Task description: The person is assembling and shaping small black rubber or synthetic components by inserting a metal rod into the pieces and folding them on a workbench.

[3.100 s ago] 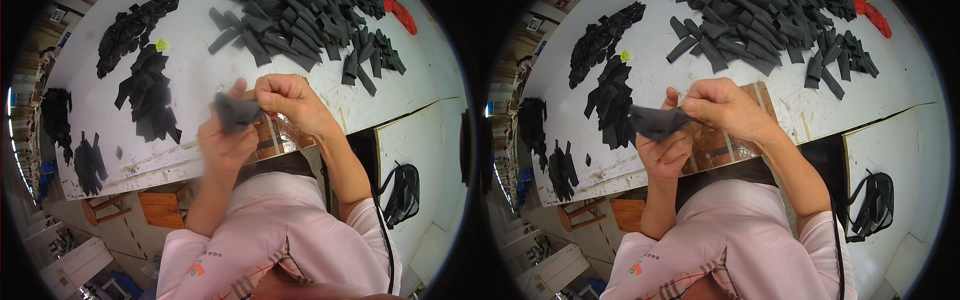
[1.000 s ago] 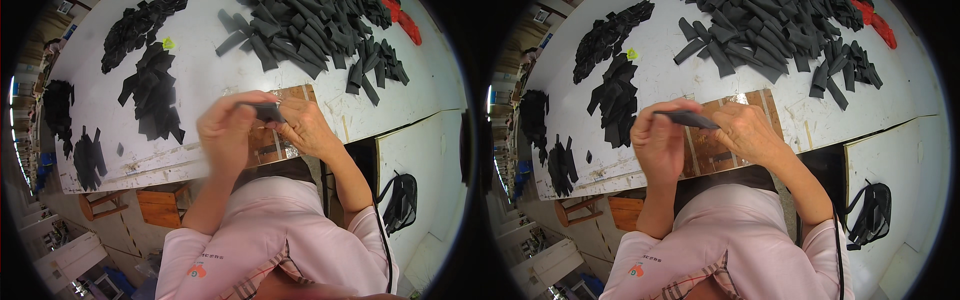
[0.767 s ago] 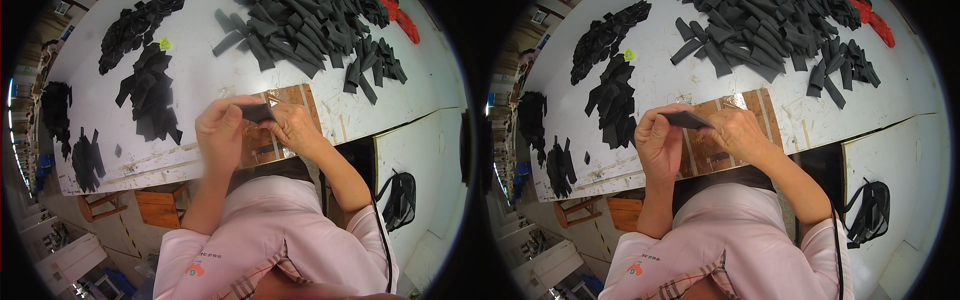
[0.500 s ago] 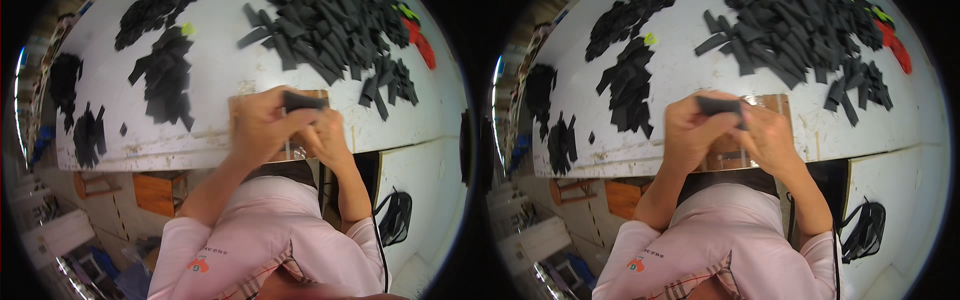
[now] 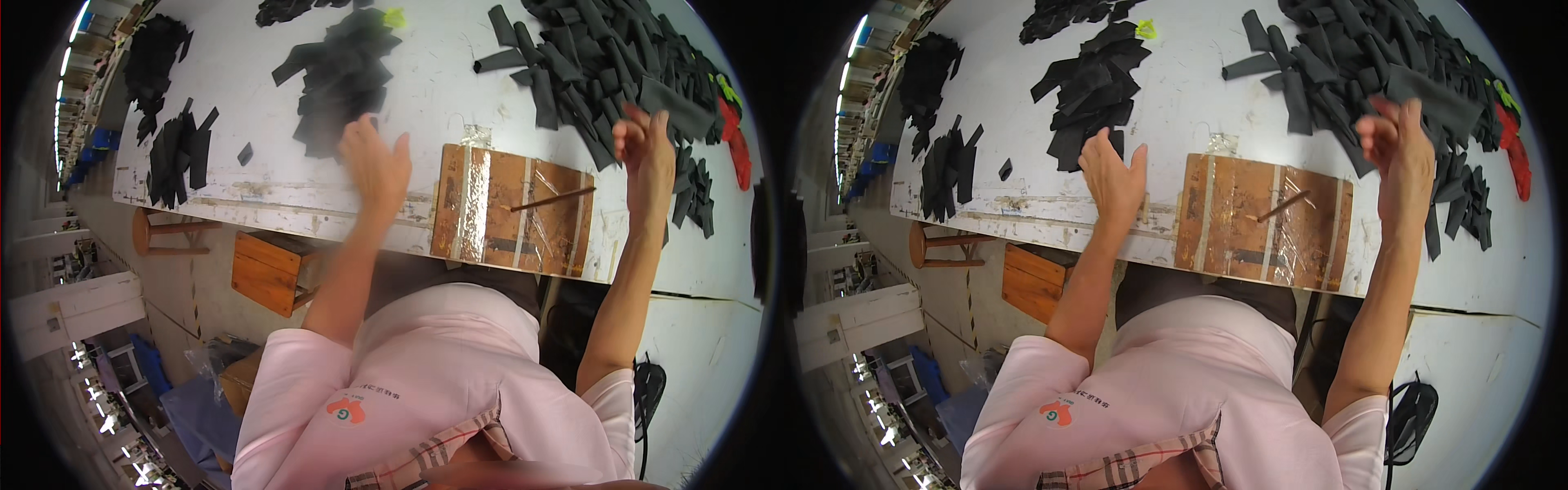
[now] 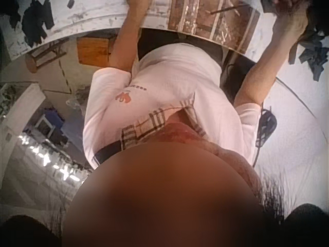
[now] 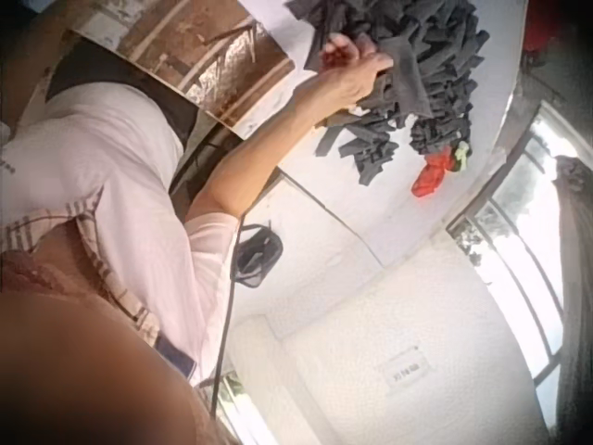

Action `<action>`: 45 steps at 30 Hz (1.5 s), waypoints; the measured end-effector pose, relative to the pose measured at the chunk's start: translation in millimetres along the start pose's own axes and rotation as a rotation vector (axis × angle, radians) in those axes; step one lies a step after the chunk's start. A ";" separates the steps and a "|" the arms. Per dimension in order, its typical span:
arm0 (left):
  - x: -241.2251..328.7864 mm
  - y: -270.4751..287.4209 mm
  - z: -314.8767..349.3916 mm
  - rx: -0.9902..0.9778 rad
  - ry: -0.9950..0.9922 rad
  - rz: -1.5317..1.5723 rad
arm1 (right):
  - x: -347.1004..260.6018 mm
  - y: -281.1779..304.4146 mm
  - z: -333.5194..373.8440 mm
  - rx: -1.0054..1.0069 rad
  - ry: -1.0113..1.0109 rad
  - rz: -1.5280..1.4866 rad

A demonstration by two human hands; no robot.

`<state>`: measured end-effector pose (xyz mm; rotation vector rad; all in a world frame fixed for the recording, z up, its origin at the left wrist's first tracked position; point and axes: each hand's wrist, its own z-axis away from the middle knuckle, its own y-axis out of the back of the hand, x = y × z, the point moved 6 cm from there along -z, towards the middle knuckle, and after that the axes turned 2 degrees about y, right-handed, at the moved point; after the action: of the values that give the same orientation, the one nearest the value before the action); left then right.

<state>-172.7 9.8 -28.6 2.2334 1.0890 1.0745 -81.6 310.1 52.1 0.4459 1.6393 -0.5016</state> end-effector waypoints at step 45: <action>31.0 -22.0 28.3 -1.030 1.059 1.402 | 0.4 -78.9 146.1 -0.419 0.546 0.528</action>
<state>-148.4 46.5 -45.9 1.1773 -1.0211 2.5913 -5.5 162.8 42.0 0.7072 1.9813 0.3902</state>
